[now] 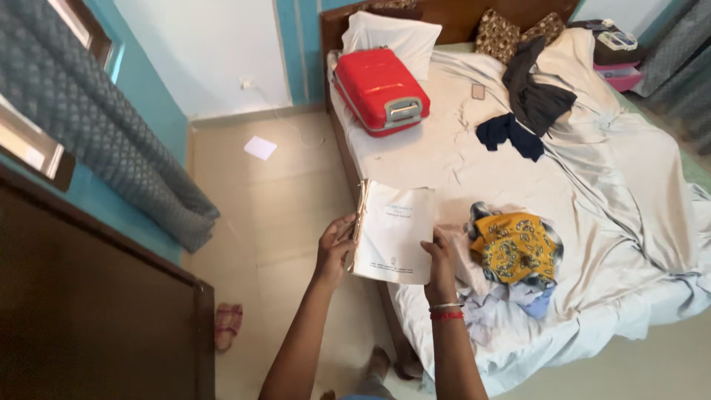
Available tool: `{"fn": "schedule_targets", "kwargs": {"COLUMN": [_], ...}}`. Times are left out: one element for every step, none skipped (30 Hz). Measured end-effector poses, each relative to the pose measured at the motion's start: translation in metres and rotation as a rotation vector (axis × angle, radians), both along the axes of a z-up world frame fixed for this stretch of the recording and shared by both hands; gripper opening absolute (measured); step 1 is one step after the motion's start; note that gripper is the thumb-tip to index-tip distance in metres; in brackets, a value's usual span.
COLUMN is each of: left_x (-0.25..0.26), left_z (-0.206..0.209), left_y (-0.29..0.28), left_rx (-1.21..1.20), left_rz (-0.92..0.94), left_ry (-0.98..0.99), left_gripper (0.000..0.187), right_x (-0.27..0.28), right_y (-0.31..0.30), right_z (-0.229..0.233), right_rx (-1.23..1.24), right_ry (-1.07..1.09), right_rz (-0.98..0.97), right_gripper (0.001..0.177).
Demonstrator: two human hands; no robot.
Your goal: The person takes a folded cloth from a wooden wardrobe shelf and places it on a bed. They then retrieve a yellow patterned cloth from the same shelf and place it on the bed. Finally, they take several books and papers from the wardrobe and place them on a red suitcase on the bed.
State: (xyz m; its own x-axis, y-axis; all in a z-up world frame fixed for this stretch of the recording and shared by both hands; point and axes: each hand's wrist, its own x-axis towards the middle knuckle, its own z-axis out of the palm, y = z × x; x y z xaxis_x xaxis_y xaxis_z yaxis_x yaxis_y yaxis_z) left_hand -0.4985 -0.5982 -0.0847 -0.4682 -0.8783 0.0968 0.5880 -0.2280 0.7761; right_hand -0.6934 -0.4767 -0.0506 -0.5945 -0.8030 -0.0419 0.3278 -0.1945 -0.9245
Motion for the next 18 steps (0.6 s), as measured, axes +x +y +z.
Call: {"fn": "schedule_targets", "kwargs": {"left_x": [-0.006,-0.014,-0.024,-0.033,-0.042,-0.052,-0.062,-0.071,-0.074,-0.076,-0.075,-0.072,-0.08,-0.084,-0.084,-0.086,-0.089,-0.095], "left_z": [-0.001,-0.001,-0.001,-0.002,-0.003,-0.005,-0.005,-0.005,-0.011,-0.018,-0.024,-0.031,-0.034,-0.039,-0.044,-0.049,-0.055,-0.06], "left_y": [-0.001,-0.009,-0.019,-0.026,-0.029,-0.032,-0.042,-0.052,-0.053,-0.054,-0.055,-0.057,-0.07,-0.077,-0.086,-0.095,-0.106,-0.118], "left_rx": [0.007,0.016,0.029,0.043,0.031,0.019,0.001,0.006,0.027,0.048,0.062,0.075,0.073,0.112,0.143,0.174,0.166,0.158], "left_rz": [-0.017,-0.02,-0.02,-0.021,-0.023,-0.026,-0.024,-0.017,-0.01,-0.004,0.003,0.011,0.013,-0.001,-0.011,-0.021,-0.023,-0.026], "left_ry": [-0.018,-0.002,0.015,0.033,0.031,0.029,0.033,0.036,0.027,0.019,0.023,0.027,0.046,0.042,0.044,0.045,0.064,0.083], "left_gripper": [0.062,0.06,0.059,0.057,0.058,0.059,0.06,0.06,0.059,0.058,0.056,0.053,0.05,0.05,0.05,0.05,0.05,0.051], "right_x": [-0.006,-0.014,-0.025,-0.033,-0.04,-0.047,-0.056,-0.065,-0.07,-0.073,-0.074,-0.074,-0.083,-0.087,-0.086,-0.087,-0.089,-0.093], "right_y": [0.001,-0.004,-0.012,-0.017,-0.022,-0.025,-0.036,-0.048,-0.05,-0.052,-0.055,-0.058,-0.068,-0.073,-0.081,-0.091,-0.1,-0.109], "right_z": [-0.003,-0.005,-0.005,-0.006,-0.006,-0.006,-0.004,-0.002,-0.006,-0.012,-0.018,-0.024,-0.027,-0.032,-0.037,-0.04,-0.044,-0.046], "right_rx": [0.005,0.005,0.009,0.012,0.041,0.07,0.091,0.06,0.044,0.028,0.03,0.033,0.019,0.041,0.055,0.068,0.057,0.046], "right_ry": [-0.009,-0.025,-0.041,-0.056,-0.071,-0.087,-0.096,-0.08,-0.076,-0.072,-0.086,-0.099,-0.097,-0.088,-0.074,-0.06,-0.071,-0.083], "right_rz": [-0.017,-0.02,-0.02,-0.02,-0.04,-0.061,-0.076,-0.06,-0.047,-0.033,-0.028,-0.024,-0.023,-0.039,-0.05,-0.061,-0.058,-0.056], "right_gripper": [0.046,0.047,0.047,0.048,0.048,0.049,0.049,0.049,0.049,0.049,0.048,0.048,0.048,0.048,0.049,0.05,0.05,0.05]}}
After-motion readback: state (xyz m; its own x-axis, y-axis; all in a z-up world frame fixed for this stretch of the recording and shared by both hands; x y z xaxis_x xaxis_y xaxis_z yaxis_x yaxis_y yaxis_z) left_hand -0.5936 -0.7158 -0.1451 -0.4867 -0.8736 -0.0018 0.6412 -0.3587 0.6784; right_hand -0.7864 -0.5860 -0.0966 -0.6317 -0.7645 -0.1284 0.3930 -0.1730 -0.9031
